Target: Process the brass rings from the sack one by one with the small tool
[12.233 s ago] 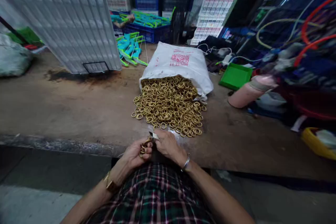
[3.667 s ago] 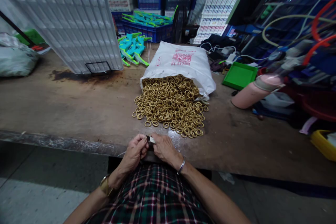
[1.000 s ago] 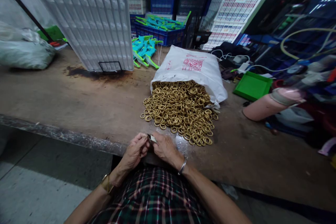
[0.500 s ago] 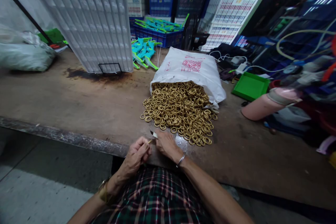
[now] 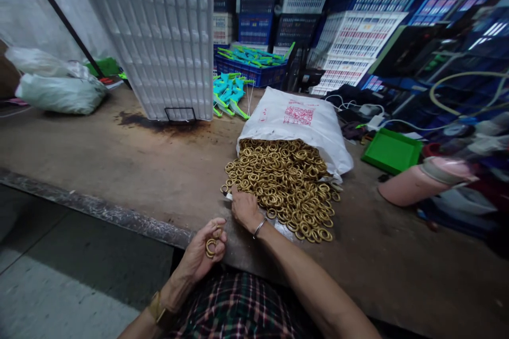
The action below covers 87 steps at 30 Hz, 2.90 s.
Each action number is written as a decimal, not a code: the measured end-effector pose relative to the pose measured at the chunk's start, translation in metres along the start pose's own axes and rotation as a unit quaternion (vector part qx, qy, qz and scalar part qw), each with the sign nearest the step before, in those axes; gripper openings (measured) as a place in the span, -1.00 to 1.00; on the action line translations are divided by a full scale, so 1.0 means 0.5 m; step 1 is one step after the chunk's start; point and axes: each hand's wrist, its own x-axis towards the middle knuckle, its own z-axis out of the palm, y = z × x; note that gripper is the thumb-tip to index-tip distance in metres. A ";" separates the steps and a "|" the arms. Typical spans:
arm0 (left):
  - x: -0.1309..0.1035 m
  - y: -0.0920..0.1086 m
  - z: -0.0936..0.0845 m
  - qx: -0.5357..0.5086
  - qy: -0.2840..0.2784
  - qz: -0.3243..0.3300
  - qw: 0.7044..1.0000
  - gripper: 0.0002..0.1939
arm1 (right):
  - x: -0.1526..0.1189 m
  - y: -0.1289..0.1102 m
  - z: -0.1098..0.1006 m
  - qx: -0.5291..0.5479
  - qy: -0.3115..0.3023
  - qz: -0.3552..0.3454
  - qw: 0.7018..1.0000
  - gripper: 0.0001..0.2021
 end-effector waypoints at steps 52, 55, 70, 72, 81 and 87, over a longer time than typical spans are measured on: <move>0.023 0.004 0.005 0.125 -0.028 0.030 0.991 -0.71 | -0.105 0.001 -0.015 0.492 -0.004 -0.028 0.870 -0.77; 0.019 0.003 0.003 0.107 -0.046 0.025 0.993 -0.72 | -0.104 0.001 -0.018 0.495 -0.001 -0.029 0.869 -0.76; 0.019 0.006 0.019 0.182 0.041 0.082 0.979 -0.64 | -0.135 0.002 -0.028 0.173 -0.037 -0.089 0.980 -0.81; 0.019 0.005 0.020 0.201 0.054 0.088 0.974 -0.64 | -0.134 0.003 -0.028 0.155 -0.046 -0.091 0.983 -0.80; 0.021 -0.004 0.009 0.241 0.068 0.103 0.963 -0.66 | -0.124 -0.002 -0.014 0.120 -0.074 -0.088 0.986 -0.80; -0.002 0.012 0.025 0.199 0.008 0.072 0.977 -0.66 | -0.078 0.012 0.003 0.058 -0.045 -0.025 0.997 -0.82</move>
